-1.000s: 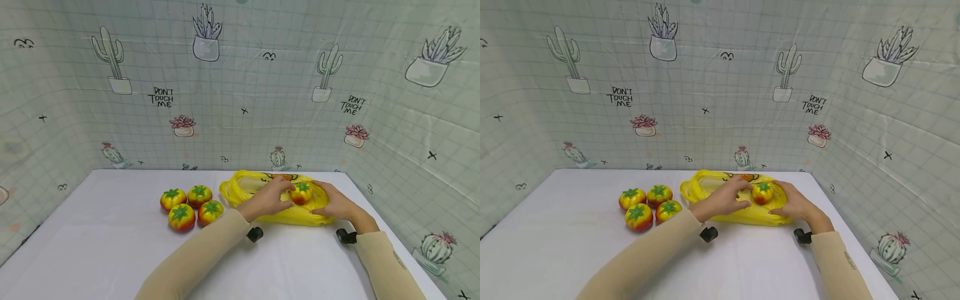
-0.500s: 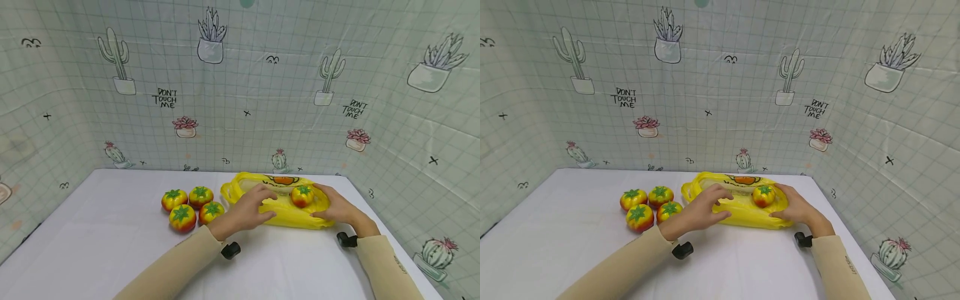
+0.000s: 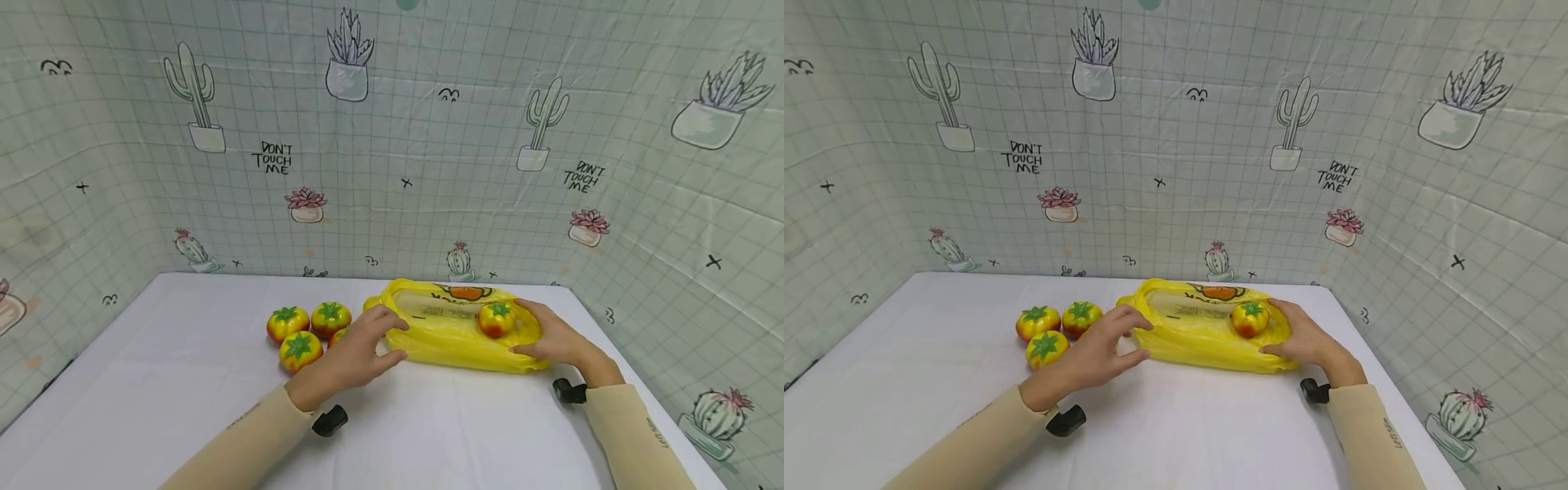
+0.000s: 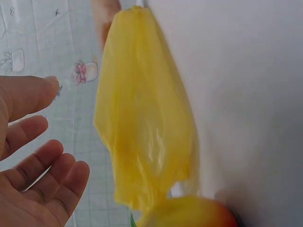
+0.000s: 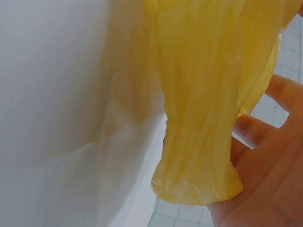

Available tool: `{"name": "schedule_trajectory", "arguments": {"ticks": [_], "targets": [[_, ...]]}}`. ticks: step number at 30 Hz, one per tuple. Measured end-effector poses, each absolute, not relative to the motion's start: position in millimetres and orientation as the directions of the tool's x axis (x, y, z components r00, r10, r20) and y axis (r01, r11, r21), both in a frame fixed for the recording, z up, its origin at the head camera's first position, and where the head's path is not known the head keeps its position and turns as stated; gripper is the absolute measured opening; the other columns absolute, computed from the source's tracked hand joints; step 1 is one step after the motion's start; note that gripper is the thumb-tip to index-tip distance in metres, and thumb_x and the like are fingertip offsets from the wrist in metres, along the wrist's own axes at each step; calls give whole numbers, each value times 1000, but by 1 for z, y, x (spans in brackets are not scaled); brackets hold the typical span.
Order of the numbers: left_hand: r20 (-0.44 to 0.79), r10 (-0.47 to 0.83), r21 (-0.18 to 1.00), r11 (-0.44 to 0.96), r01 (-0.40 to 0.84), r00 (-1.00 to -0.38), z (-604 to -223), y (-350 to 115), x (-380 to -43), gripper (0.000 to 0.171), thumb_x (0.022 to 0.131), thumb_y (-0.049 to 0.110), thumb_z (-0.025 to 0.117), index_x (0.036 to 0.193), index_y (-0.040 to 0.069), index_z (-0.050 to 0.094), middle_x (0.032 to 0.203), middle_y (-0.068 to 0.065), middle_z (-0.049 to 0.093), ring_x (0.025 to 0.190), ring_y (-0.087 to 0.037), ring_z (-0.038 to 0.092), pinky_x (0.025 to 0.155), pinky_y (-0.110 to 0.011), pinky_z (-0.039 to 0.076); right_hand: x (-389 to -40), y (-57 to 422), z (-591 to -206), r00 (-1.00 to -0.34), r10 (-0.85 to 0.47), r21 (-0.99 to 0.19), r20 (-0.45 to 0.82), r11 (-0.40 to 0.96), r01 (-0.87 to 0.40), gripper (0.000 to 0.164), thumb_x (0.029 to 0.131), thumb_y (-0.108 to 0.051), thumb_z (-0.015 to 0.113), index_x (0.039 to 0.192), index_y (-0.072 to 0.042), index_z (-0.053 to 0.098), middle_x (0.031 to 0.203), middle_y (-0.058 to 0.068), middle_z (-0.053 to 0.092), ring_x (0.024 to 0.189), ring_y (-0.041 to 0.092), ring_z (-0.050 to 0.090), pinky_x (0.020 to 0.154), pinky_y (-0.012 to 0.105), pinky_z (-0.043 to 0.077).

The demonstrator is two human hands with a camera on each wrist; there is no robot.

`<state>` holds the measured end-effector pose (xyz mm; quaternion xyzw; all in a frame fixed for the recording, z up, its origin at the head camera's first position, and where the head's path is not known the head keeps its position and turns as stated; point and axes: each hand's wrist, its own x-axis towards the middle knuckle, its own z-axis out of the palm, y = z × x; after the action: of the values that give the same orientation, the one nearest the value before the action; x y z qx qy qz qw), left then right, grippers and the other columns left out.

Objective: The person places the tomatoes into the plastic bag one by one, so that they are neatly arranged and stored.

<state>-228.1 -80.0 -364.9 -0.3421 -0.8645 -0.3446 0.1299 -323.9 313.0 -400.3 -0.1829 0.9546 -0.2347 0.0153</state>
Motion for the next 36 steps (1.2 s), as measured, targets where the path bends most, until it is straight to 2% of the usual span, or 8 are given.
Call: {"name": "schedule_trajectory", "arguments": {"ticks": [7, 17, 20, 26, 36], "targets": [[468, 444, 470, 606, 641, -764, -370, -106, -221, 31, 82, 17, 76, 110, 13, 63, 110, 1, 54, 102, -15, 52, 90, -32, 48, -324, 311, -400, -936, -350, -467, 43, 821, -328, 102, 71, -44, 80, 149, -8, 26, 149, 24, 26, 133, 47, 25, 101, 69, 21], [521, 415, 396, 657, 642, -746, -375, -136, -213, 35, 78, 14, 79, 110, 12, 64, 112, 0, 54, 108, -17, 51, 94, -36, 46, -324, 311, -401, -934, -353, -456, 55, 823, -338, 101, 71, -44, 79, 149, -9, 26, 149, 24, 26, 133, 47, 26, 101, 69, 21], [523, 394, 396, 673, 625, -756, -376, -145, -212, 34, 78, 15, 79, 109, 12, 65, 113, 1, 54, 109, -17, 50, 95, -37, 45, -323, 311, -401, -938, -343, -457, 44, 828, -324, 101, 71, -45, 79, 149, -10, 26, 149, 23, 26, 133, 46, 26, 101, 69, 21], [517, 358, 397, 705, 588, -778, -378, -164, -212, 37, 78, 17, 80, 111, 12, 65, 111, 1, 53, 103, -16, 49, 89, -35, 47, -323, 310, -400, -935, -352, -456, 48, 825, -334, 100, 72, -44, 79, 149, -8, 27, 148, 24, 27, 132, 47, 27, 100, 70, 22], [448, 303, 432, 750, 501, -841, -379, -184, -212, 45, 75, 22, 81, 115, 10, 62, 117, -6, 50, 112, -26, 47, 95, -46, 43, -322, 309, -399, -927, -369, -445, 67, 821, -359, 100, 71, -42, 80, 147, -3, 29, 146, 27, 28, 131, 48, 27, 100, 69, 23]]}}
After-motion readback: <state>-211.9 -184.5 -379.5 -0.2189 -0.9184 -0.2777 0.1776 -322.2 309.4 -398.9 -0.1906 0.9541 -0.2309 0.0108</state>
